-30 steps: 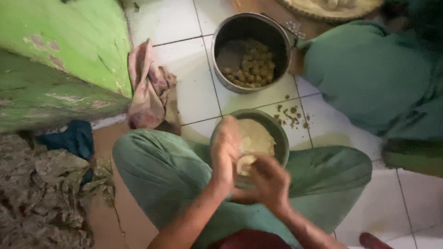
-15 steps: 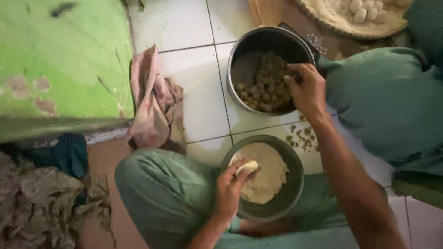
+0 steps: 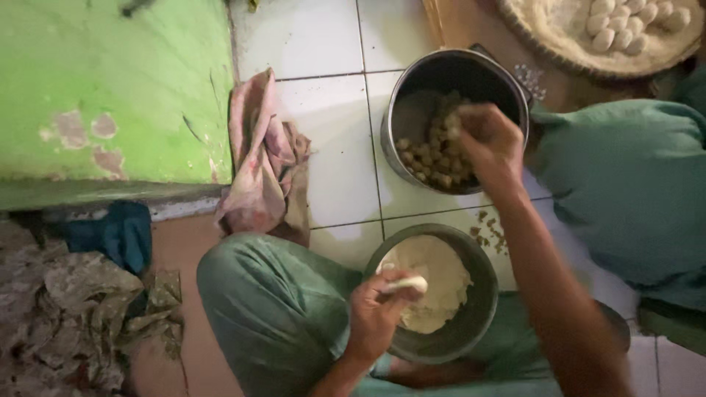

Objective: The person sits on the floor and repeatedly takes small portions of dough from a bowl, flattens them into discs, fills them with a brown mixture from a pot, and seals them into balls. The finished dumplings are placed into a woven tray nearby.

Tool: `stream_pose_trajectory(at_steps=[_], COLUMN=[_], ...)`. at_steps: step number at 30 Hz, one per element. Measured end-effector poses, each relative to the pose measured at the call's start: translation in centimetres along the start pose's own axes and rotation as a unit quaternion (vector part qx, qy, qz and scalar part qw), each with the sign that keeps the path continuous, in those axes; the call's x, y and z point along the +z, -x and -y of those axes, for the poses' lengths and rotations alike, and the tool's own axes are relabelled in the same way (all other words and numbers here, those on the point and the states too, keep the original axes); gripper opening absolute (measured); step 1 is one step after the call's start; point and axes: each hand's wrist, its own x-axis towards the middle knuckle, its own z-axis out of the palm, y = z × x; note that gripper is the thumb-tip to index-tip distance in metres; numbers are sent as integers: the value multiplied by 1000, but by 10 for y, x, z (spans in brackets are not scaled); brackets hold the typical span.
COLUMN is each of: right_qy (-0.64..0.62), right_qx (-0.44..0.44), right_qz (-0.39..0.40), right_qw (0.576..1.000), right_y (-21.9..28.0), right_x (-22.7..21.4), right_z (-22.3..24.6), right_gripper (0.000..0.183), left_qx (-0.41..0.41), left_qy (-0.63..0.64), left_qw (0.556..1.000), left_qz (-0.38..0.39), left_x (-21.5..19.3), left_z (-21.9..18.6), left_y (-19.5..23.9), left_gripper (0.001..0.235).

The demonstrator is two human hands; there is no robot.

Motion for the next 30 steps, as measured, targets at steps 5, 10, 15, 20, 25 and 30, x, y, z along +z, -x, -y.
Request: stream_pose_trajectory(at_steps=[5,10,15,20,25,30], right_qy=[-299,-244,-431,-144,121,131], right_qx=[115,216,201,189,-201,-216], right_qz=[17,-18,-82,-137,-108,-120], right_qw=[947,945,876,962,966,960], right_y=[127,205,250,285,323,351], right_x=[-14,-12,-26,-37,-43,-47], right_z=[79,126,123,110,111,117], right_gripper=[35,30,32,30,52,63], left_qx=[220,440,502,429,68,82], left_qy=[89,-182,-278,-378,8,-10], left_qw=[971,880,818,821,985,952], left_qz=[-8,6,26,-4,156,296], left_x=[23,67,91,85,65,30], left_z=[-51,-89,-91,-77,-50,-44], left_y=[7,32,59,99,120,117], left_gripper=[38,28,35,71,76,61])
